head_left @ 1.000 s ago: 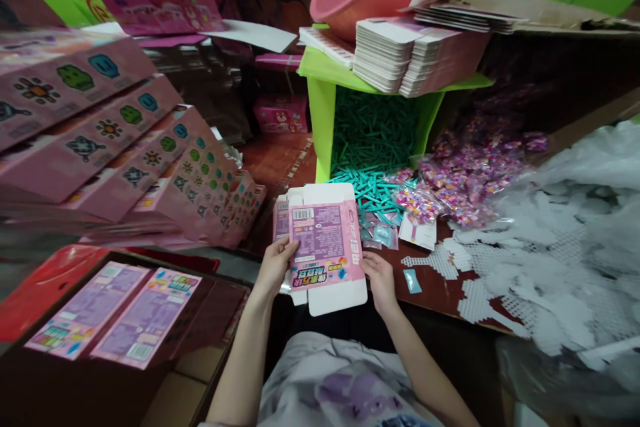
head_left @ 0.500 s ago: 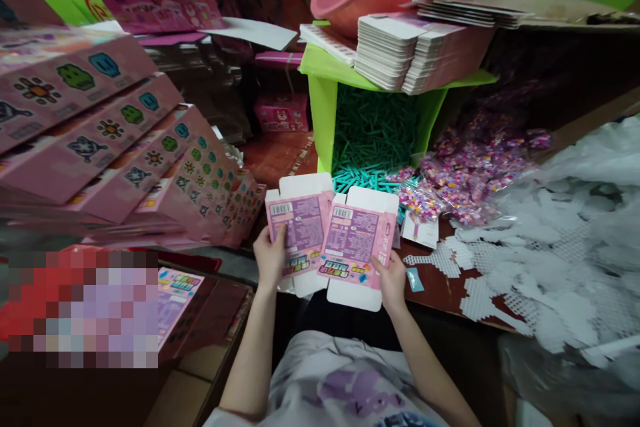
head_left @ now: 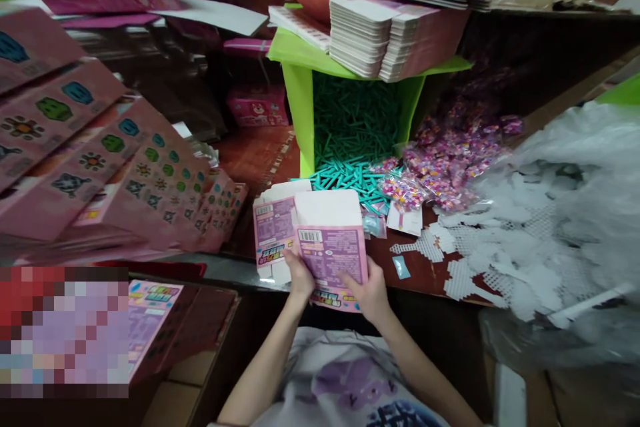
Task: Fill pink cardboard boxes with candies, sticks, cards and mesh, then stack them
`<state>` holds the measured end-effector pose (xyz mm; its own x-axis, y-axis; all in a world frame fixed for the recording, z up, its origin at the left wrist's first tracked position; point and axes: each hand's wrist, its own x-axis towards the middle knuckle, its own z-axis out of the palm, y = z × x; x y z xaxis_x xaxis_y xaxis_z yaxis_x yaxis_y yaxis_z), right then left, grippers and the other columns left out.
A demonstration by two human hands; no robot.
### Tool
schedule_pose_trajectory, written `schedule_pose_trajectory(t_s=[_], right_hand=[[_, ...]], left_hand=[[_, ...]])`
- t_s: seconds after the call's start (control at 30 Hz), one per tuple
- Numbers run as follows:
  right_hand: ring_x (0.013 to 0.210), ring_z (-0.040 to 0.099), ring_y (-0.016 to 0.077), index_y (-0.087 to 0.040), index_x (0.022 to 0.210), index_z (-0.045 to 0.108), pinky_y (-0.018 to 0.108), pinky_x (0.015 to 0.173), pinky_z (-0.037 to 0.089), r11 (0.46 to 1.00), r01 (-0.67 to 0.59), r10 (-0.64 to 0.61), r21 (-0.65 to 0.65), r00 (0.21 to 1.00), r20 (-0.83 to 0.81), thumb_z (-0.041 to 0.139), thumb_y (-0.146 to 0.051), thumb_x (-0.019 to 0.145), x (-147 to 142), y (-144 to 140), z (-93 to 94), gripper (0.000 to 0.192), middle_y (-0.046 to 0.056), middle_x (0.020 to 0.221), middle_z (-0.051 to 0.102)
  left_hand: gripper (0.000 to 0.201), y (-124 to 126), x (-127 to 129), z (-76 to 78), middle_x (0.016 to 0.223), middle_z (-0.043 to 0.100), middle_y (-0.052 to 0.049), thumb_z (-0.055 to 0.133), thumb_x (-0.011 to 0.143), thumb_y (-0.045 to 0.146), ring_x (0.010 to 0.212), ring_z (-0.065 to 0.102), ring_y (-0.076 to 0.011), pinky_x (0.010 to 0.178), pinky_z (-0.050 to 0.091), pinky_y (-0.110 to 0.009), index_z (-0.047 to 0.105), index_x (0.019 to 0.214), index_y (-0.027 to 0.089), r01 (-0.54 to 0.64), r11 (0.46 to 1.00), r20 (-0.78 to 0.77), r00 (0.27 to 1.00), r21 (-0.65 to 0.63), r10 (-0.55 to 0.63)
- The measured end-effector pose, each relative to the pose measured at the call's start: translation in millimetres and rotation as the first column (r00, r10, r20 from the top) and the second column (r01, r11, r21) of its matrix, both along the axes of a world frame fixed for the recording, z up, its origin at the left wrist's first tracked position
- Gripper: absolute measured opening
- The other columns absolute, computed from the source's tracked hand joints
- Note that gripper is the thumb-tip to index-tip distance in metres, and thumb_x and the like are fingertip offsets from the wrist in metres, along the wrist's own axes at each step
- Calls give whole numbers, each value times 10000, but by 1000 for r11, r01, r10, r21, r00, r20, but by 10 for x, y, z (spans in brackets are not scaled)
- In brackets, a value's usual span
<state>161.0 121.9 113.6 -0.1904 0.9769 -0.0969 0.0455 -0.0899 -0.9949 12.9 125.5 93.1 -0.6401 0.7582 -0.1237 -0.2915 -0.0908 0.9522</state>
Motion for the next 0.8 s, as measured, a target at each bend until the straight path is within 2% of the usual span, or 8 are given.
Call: schedule_pose_trajectory(t_s=[0.17, 0.33, 0.4, 0.47, 0.53, 0.63, 0.73, 0.8], right_hand=[[978, 626, 257, -179, 1131, 597, 410, 890, 492, 951, -283, 238, -127, 927, -288, 672, -365, 756, 66, -60, -75, 426, 91, 1102, 652], [1194, 488, 237, -306, 1406, 247, 399, 1006, 400, 988, -157, 150, 8, 923, -355, 710, -296, 714, 266, 74, -20, 832, 49, 1385, 426], [1107, 539, 234, -295, 1391, 260, 375, 949, 436, 982, -190, 179, 1, 927, -330, 720, -297, 691, 324, 128, -6, 839, 50, 1301, 498], [961, 584, 218, -277, 1308, 365, 332, 851, 472, 980, -198, 182, -23, 937, -299, 747, -302, 643, 359, 160, -28, 767, 29, 1137, 582], [799, 580, 183, -260, 1152, 458, 282, 725, 478, 979, -192, 167, -66, 948, -272, 742, -332, 635, 368, 169, -89, 594, -10, 939, 602], [580, 471, 120, -220, 843, 481, 215, 553, 400, 988, -116, 93, -105, 975, -202, 633, -427, 744, 337, 175, -224, 275, -55, 664, 496], [544, 426, 111, -198, 661, 446, 213, 518, 364, 996, 29, -40, -86, 990, -134, 533, -484, 810, 282, 219, -344, 334, -46, 591, 459], [595, 491, 131, -192, 676, 495, 226, 542, 399, 987, 92, -110, -129, 984, -141, 554, -485, 782, 253, 247, -387, 316, -24, 645, 538]], left_hand=[[414, -109, -146, 27, 730, 634, -18, 643, 681, 553, 697, 572, -158, 678, 461, -253, 609, 739, 144, 34, 997, -39, 999, -72, -36], [405, -346, -87, -28, 730, 642, -29, 666, 697, 468, 608, 558, -147, 621, 452, -254, 624, 915, 130, 392, 906, 202, 911, -160, -359], [548, -403, -73, -23, 762, 646, -32, 657, 715, 454, 637, 569, -158, 656, 465, -274, 553, 1155, 144, 450, 880, 155, 890, -149, -429], [754, -432, -75, 0, 860, 649, -31, 640, 743, 424, 711, 586, -169, 712, 472, -289, 310, 1386, 210, 455, 884, 63, 890, -108, -451], [837, -443, -85, 22, 936, 636, -34, 609, 771, 390, 765, 590, -177, 737, 468, -297, 127, 1443, 258, 490, 870, 5, 871, -63, -490], [677, -431, -98, 32, 870, 615, -28, 580, 776, 359, 711, 562, -175, 670, 449, -280, 289, 1373, 229, 558, 826, -72, 823, -81, -563], [305, -380, -75, 25, 848, 596, -35, 522, 805, 373, 744, 535, -178, 698, 426, -282, 565, 1032, 175, 540, 825, -224, 795, -165, -564], [288, -339, -31, 27, 767, 576, -37, 439, 845, 397, 731, 517, -178, 712, 417, -291, 585, 792, 154, 480, 849, -264, 809, -220, -526]])
